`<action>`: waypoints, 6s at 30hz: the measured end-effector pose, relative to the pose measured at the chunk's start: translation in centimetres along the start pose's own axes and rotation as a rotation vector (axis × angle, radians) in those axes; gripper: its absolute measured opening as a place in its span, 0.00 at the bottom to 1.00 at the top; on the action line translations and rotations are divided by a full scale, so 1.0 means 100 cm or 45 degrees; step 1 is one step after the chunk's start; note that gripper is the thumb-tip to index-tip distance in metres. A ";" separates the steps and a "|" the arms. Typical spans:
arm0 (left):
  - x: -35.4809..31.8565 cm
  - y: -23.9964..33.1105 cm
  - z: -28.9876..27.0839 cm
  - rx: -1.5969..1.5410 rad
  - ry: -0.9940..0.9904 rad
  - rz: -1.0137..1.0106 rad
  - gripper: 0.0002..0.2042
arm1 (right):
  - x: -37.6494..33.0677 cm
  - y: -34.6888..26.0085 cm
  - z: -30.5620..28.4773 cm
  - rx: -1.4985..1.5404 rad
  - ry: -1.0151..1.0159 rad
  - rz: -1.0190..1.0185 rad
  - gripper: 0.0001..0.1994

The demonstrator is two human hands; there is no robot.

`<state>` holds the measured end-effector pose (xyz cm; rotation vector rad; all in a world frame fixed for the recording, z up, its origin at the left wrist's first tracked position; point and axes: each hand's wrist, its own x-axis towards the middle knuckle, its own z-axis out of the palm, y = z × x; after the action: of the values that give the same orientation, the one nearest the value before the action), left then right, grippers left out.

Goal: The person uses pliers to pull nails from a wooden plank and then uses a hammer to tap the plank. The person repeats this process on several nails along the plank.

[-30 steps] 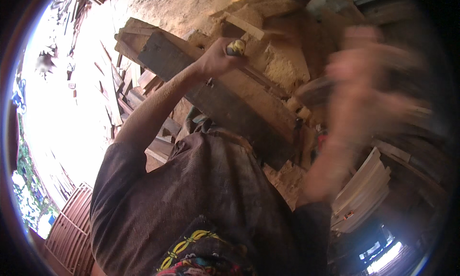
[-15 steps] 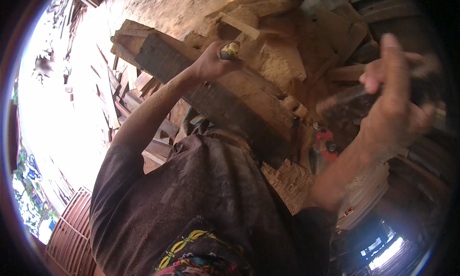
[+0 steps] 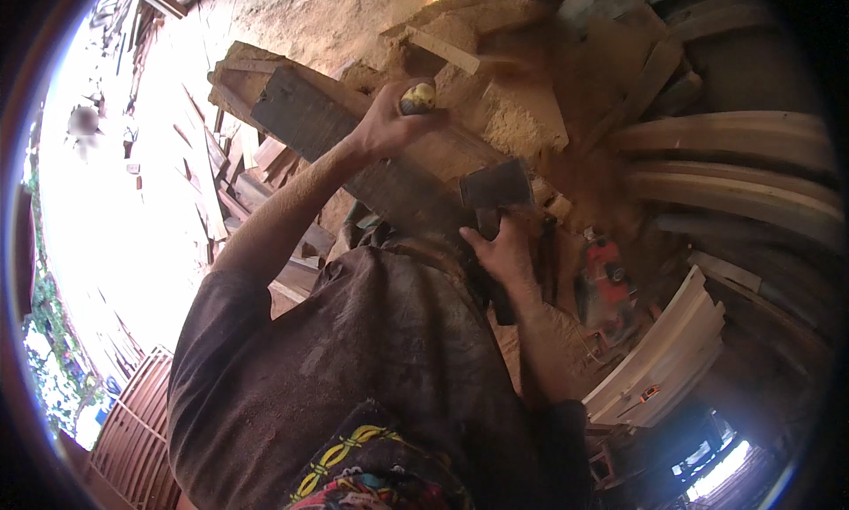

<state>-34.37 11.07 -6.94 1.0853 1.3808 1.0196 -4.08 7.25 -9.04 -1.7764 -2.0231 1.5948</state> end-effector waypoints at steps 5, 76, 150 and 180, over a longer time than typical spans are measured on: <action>-0.014 -0.005 0.002 -0.115 0.006 0.157 0.13 | -0.004 0.007 0.023 -0.024 0.131 0.119 0.34; 0.002 -0.005 0.005 0.124 0.045 0.128 0.09 | 0.006 -0.189 -0.151 -0.484 1.003 -0.717 0.12; -0.012 -0.018 0.012 0.158 0.387 0.589 0.16 | 0.014 -0.161 -0.081 -0.623 0.515 -0.886 0.15; 0.007 -0.071 -0.099 -0.739 0.825 0.067 0.13 | -0.054 0.062 0.031 0.132 0.233 -0.089 0.27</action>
<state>-44.83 9.99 -13.21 0.3632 1.4021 1.7724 0.54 0.19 -11.59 -1.7254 -1.8648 1.4322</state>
